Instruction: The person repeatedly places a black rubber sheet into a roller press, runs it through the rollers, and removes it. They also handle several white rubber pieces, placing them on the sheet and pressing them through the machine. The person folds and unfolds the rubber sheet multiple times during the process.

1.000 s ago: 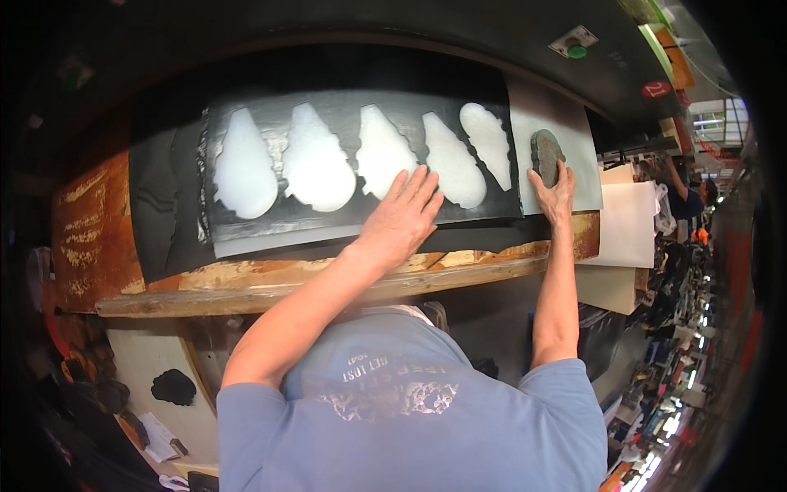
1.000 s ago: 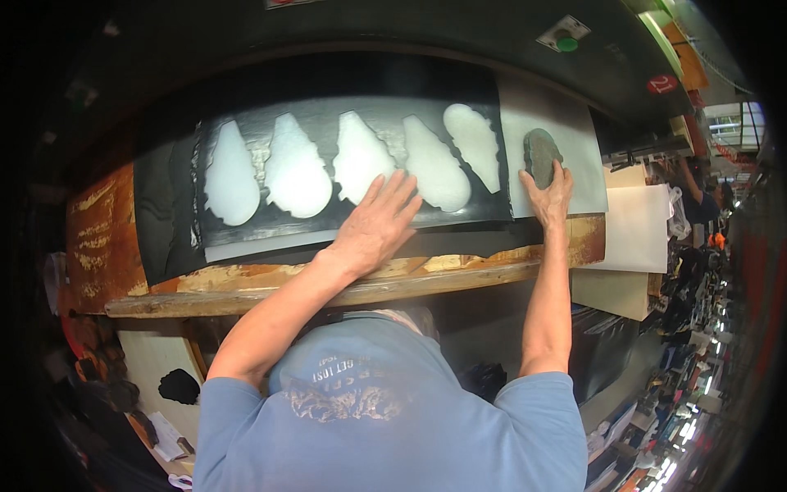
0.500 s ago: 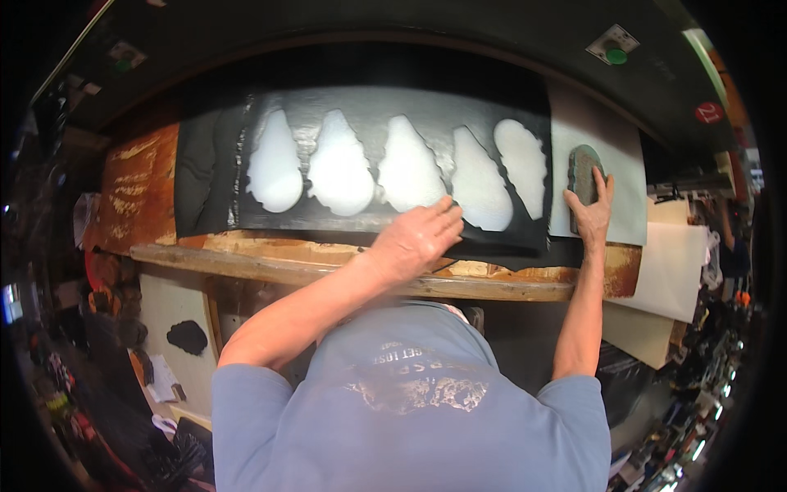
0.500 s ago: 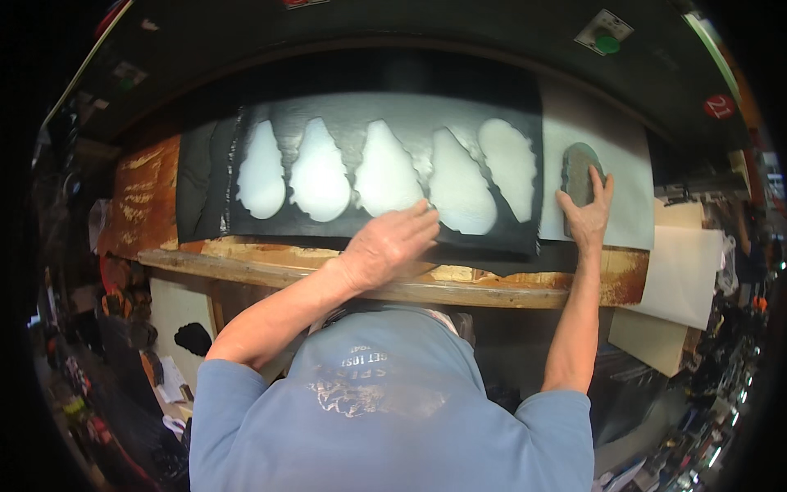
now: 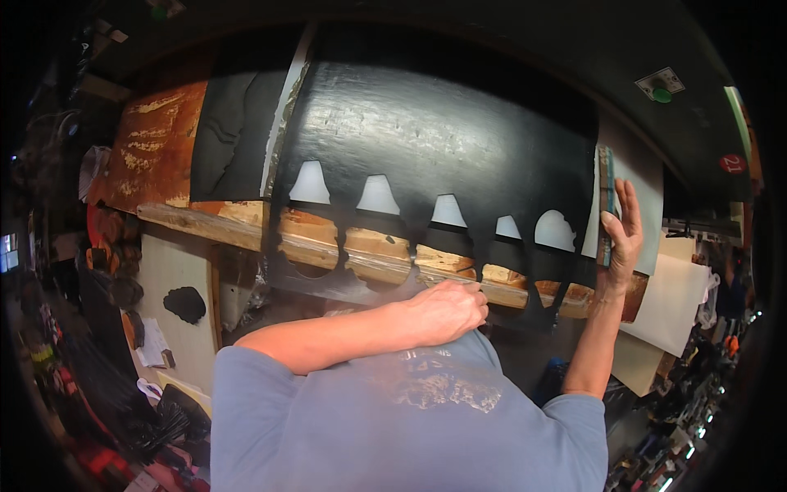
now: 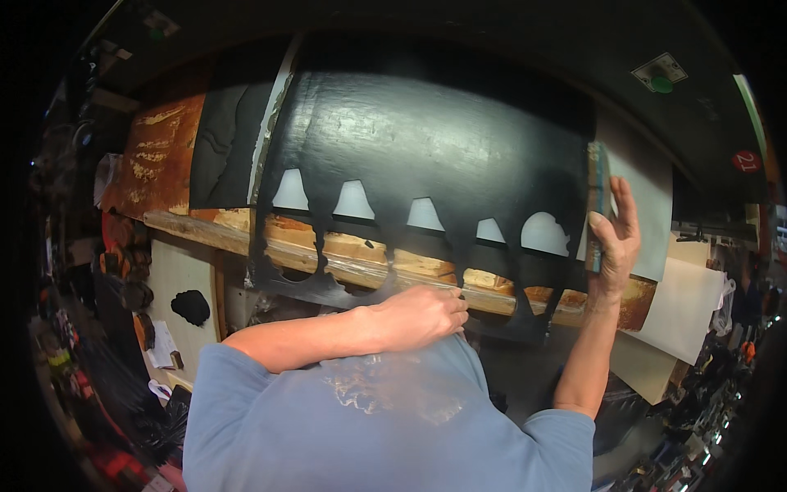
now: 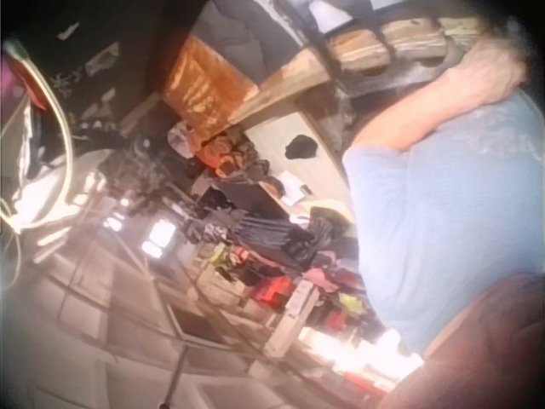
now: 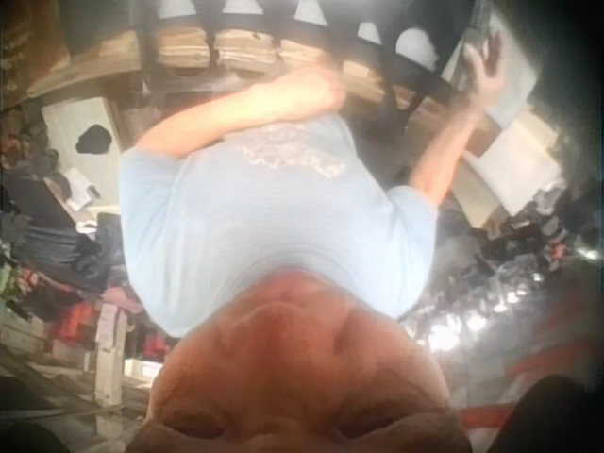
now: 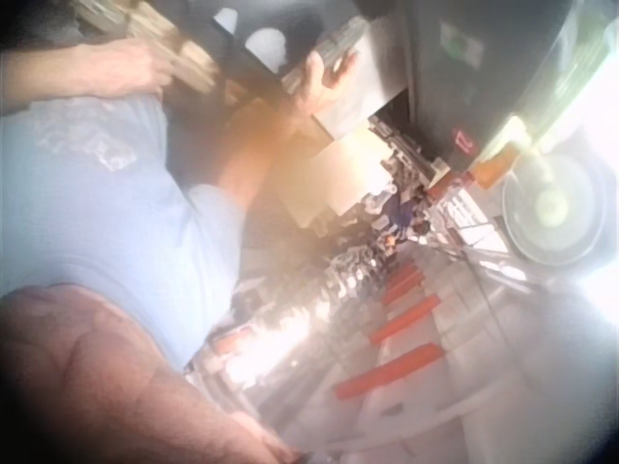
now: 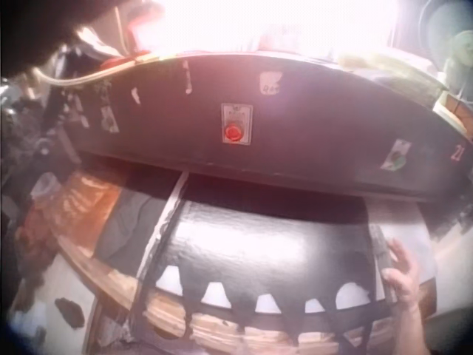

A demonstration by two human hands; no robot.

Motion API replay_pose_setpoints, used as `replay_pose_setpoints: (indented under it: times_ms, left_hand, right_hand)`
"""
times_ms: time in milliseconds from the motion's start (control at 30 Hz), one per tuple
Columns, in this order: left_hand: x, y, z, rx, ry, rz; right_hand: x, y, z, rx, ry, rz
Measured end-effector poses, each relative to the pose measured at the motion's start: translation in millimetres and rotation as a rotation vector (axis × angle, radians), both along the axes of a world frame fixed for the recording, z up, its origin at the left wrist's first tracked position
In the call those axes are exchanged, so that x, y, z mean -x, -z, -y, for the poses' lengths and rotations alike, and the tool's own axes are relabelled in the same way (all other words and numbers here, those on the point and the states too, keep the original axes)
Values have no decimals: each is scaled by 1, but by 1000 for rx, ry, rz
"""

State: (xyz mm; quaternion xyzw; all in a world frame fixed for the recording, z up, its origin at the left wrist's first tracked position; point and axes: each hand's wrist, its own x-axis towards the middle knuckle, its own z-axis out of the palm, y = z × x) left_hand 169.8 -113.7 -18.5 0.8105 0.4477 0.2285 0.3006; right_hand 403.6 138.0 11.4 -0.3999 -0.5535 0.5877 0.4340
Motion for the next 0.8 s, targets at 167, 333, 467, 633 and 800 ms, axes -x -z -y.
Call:
replay_pose_setpoints:
  times_ms: [167,333,467,633,800]
  left_hand:
    - [84,-7,-2,87,-64,80]
    - [227,13,2,-333,-1080,-328]
    - [247,44,3,-368,-1071,-330]
    - [240,48,3,-335,-1139,-216]
    - [244,42,-2,-338,-1105,-223]
  right_hand:
    - [115,-12,48,-40,-233,37]
    - [231,12,77,-124,-348,149]
    - [311,26,101,-357,-311,242]
    - [378,56,121,-692,-273,568]
    - [380,71,127,-676,-204,485]
